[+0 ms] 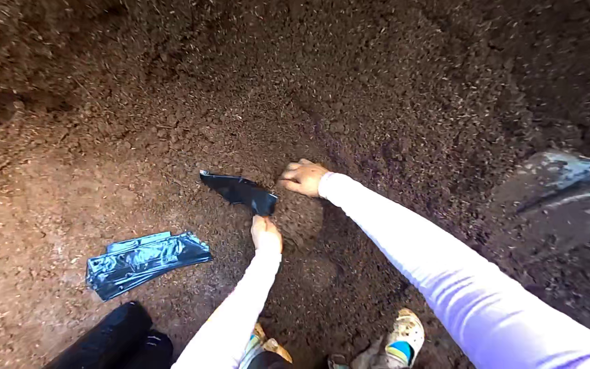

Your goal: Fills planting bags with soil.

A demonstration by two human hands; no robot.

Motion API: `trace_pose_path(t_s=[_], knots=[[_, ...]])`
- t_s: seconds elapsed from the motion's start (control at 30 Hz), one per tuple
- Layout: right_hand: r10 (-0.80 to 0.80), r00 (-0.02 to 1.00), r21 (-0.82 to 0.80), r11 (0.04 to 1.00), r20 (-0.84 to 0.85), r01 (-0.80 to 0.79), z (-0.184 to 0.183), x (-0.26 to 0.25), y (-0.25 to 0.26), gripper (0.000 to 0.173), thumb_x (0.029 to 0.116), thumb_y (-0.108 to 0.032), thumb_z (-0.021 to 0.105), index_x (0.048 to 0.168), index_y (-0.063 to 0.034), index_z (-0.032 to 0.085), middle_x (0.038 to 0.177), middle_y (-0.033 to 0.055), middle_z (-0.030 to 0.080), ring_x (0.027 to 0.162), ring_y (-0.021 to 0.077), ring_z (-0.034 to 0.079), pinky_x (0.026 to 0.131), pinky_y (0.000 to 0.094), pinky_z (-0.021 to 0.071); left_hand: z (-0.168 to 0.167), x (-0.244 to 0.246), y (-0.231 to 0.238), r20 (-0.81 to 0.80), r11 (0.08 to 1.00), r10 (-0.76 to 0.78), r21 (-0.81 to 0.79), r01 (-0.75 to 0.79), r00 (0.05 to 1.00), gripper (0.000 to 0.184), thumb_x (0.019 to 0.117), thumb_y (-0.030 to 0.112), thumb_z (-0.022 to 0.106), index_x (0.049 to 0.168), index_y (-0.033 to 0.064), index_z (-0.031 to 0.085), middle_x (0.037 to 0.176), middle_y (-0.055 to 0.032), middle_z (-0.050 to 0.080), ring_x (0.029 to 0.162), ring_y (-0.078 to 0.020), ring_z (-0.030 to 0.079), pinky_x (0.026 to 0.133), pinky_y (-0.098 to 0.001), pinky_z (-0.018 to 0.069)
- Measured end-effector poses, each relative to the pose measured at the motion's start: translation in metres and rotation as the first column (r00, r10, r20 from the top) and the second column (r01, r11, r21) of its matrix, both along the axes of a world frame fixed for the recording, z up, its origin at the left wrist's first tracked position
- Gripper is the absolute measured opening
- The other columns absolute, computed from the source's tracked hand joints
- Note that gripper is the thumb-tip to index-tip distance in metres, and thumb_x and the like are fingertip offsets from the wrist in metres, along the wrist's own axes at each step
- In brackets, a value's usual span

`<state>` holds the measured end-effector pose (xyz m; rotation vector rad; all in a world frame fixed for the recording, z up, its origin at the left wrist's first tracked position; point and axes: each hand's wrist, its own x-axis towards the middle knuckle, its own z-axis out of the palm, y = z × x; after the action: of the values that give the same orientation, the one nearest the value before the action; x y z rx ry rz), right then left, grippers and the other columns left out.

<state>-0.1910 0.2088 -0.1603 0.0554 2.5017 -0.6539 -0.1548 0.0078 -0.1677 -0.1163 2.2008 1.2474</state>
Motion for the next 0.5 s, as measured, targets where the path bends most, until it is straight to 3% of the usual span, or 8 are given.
trace_pose_path(t_s=[0.13, 0.2, 0.23, 0.3, 0.33, 0.4, 0.47, 0.5], knots=[[-0.279, 0.954, -0.177, 0.950, -0.107, 0.258, 0.043, 0.099, 0.023, 0.042, 0.1075, -0.037, 0.048, 0.141, -0.0166, 0.063, 0.152, 0.0082, 0.053, 0.146, 0.0303, 0.043, 0.121, 0.0549, 0.0325, 0.024, 0.019, 0.003, 0.012, 0.973, -0.142, 0.188, 0.137, 0.990, 0.035, 0.1106, 0.009, 0.038, 0.135, -0.0089, 0.056, 0.131, -0.0241, 0.064, 0.128, -0.0252, 0.060, 0.112, -0.0413, 0.0442], [-0.532, 0.822, -0.303, 0.833, -0.205, 0.464, 0.070, 0.164, 0.019, 0.044, 0.1068, -0.033, 0.045, 0.141, -0.0120, 0.062, 0.150, 0.0079, 0.055, 0.142, 0.0228, 0.048, 0.119, 0.0464, 0.0382, 0.037, 0.008, -0.007, -0.046, 0.942, -0.225, 0.247, 0.229, 0.973, 0.035, 0.1080, 0.008, 0.039, 0.133, -0.0069, 0.059, 0.130, -0.0207, 0.067, 0.124, -0.0218, 0.064, 0.110, -0.0404, 0.0493], [-0.684, 0.703, -0.384, 0.713, -0.195, 0.587, 0.074, 0.200, 0.009, 0.046, 0.1059, -0.034, 0.042, 0.137, -0.0073, 0.063, 0.143, 0.0086, 0.060, 0.136, 0.0195, 0.053, 0.115, 0.0424, 0.0435, 0.043, -0.001, -0.010, -0.100, 0.942, -0.240, 0.216, 0.256, 0.966, 0.036, 0.1070, 0.007, 0.039, 0.133, -0.0068, 0.059, 0.129, -0.0209, 0.068, 0.122, -0.0226, 0.066, 0.108, -0.0416, 0.0516], [-0.912, 0.395, -0.481, 0.299, 0.110, 0.824, 0.073, 0.263, -0.028, 0.057, 0.1059, -0.039, 0.033, 0.131, 0.0050, 0.059, 0.125, 0.0133, 0.067, 0.112, 0.0178, 0.065, 0.097, 0.0375, 0.0553, 0.049, -0.026, -0.011, -0.225, 0.957, -0.266, 0.050, 0.284, 0.937, 0.034, 0.1081, 0.009, 0.041, 0.130, -0.0095, 0.059, 0.123, -0.0282, 0.066, 0.120, -0.0343, 0.064, 0.105, -0.0530, 0.0483], [-0.905, 0.232, -0.424, 0.065, 0.357, 0.903, 0.070, 0.286, -0.051, 0.065, 0.1074, -0.046, 0.025, 0.131, 0.0080, 0.054, 0.117, 0.0174, 0.068, 0.102, 0.0226, 0.069, 0.089, 0.0400, 0.0580, 0.042, -0.040, -0.010, -0.286, 0.948, -0.309, -0.016, 0.318, 0.907, 0.035, 0.1080, 0.010, 0.041, 0.131, -0.0099, 0.058, 0.127, -0.0304, 0.063, 0.125, -0.0386, 0.061, 0.108, -0.0566, 0.0445], [-0.616, -0.051, -0.141, -0.258, 0.786, 0.956, 0.059, 0.314, -0.080, 0.090, 0.1042, -0.067, 0.011, 0.143, 0.0077, 0.043, 0.128, 0.0277, 0.063, 0.110, 0.0369, 0.067, 0.093, 0.0504, 0.0548, 0.008, -0.067, -0.003, -0.447, 0.904, -0.410, -0.085, 0.419, 0.795, 0.036, 0.1075, 0.010, 0.039, 0.126, -0.0120, 0.061, 0.135, -0.0314, 0.060, 0.136, -0.0424, 0.052, 0.120, -0.0573, 0.0326], [-0.350, -0.129, 0.005, -0.335, 0.928, 0.942, 0.031, 0.325, -0.086, 0.109, 0.0944, -0.081, 0.004, 0.147, 0.0068, 0.041, 0.136, 0.0279, 0.060, 0.118, 0.0386, 0.064, 0.097, 0.0514, 0.0527, -0.014, -0.075, 0.011, -0.524, 0.825, -0.534, -0.152, 0.544, 0.663, 0.036, 0.1032, 0.004, 0.038, 0.119, -0.0151, 0.065, 0.134, -0.0326, 0.062, 0.141, -0.0456, 0.047, 0.126, -0.0610, 0.0111], [-0.294, -0.141, 0.023, -0.372, 0.945, 0.928, 0.018, 0.322, -0.081, 0.113, 0.0920, -0.084, 0.003, 0.146, 0.0084, 0.040, 0.137, 0.0274, 0.060, 0.120, 0.0376, 0.064, 0.099, 0.0495, 0.0522, -0.014, -0.069, 0.021, -0.498, 0.762, -0.622, -0.205, 0.614, 0.605, 0.035, 0.1021, 0.001, 0.040, 0.118, -0.0145, 0.066, 0.131, -0.0320, 0.063, 0.141, -0.0462, 0.047, 0.125, -0.0652, 0.0069]])
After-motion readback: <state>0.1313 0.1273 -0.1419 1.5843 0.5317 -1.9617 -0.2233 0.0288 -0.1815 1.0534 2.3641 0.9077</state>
